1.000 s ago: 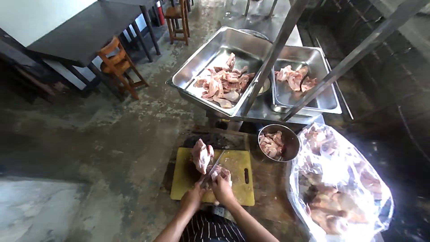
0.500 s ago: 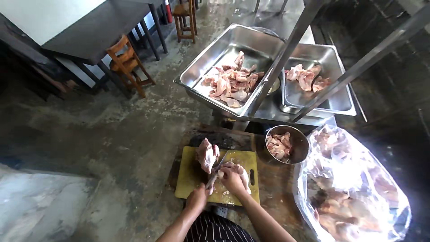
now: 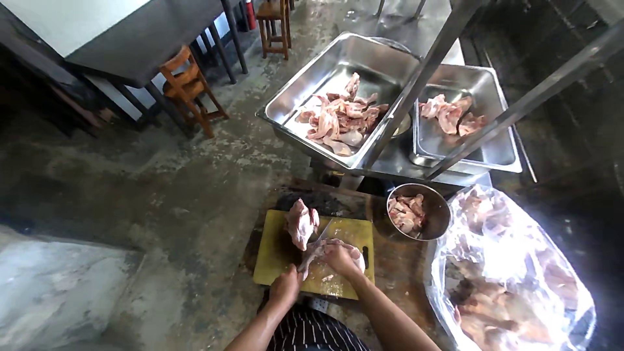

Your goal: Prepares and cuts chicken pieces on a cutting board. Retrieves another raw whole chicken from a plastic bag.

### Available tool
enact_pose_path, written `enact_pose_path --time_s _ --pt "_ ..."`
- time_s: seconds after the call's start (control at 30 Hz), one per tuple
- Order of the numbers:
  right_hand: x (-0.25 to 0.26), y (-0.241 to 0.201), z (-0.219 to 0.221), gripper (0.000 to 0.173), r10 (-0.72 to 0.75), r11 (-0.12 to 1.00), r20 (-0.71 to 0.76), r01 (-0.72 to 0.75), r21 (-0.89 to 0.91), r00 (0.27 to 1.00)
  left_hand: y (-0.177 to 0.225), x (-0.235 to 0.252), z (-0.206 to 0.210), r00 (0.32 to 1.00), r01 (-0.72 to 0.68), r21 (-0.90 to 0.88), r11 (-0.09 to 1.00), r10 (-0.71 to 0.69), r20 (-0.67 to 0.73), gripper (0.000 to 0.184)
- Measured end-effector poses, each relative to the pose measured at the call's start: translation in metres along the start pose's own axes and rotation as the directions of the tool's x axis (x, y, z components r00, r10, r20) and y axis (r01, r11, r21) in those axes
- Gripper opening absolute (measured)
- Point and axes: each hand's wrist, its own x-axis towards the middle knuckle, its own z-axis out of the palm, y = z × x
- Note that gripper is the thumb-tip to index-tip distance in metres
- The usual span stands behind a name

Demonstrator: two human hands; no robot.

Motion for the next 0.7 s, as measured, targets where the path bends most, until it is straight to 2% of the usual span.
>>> enact_pose_path --time_s 0.17,0.3,0.33,0.4,0.47,0.53,0.6,0.63,0.7 --pt "-0.018 0.011 -0.004 0.016 0.103 0.922 -0.02 -0.088 0.377 0.994 0.004 -0.001 0.007 0.999 -0.028 0.018 0.999 0.028 -0.02 0.047" --pt "-0.03 0.023 -0.001 0.016 0.195 0.724 -0.01 -0.137 0.676 0.981 0.011 -0.003 0.004 0.999 -0.038 0.051 0.998 0.037 0.002 0.048" --pt "-0.032 0.025 0.0 0.016 0.199 0.666 -0.006 -0.131 0.734 0.98 0.013 -0.003 0.004 0.999 -0.043 0.051 0.998 0.043 0.004 0.048" --pt "-0.039 0.023 -0.001 0.005 0.202 0.548 -0.003 -0.11 0.829 0.979 0.014 0.0 0.005 0.999 -0.048 0.041 0.998 0.048 0.005 0.048" --pt "-0.046 0.017 -0.005 0.008 0.174 0.432 -0.044 -0.036 0.901 0.984 0.016 0.001 0.002 0.999 -0.049 0.026 0.998 0.049 -0.002 0.047" --pt "-0.047 0.012 -0.019 0.003 0.118 0.353 -0.116 0.067 0.933 0.986 0.018 -0.002 -0.004 0.999 -0.032 0.01 0.999 0.032 0.022 0.047" --pt "-0.045 0.011 -0.04 0.005 0.108 0.369 -0.213 0.159 0.916 0.971 0.017 -0.004 -0.006 0.998 -0.031 0.015 0.999 0.03 0.056 0.048" --pt "-0.042 0.012 -0.055 0.007 0.1 0.415 -0.272 0.208 0.886 0.957 0.017 -0.003 -0.004 0.998 -0.044 0.025 0.999 0.043 0.05 0.049" --pt "-0.045 0.006 -0.095 0.009 0.052 0.597 -0.395 0.289 0.749 0.917 0.018 0.002 -0.003 0.998 -0.069 0.039 0.997 0.068 0.019 0.048"
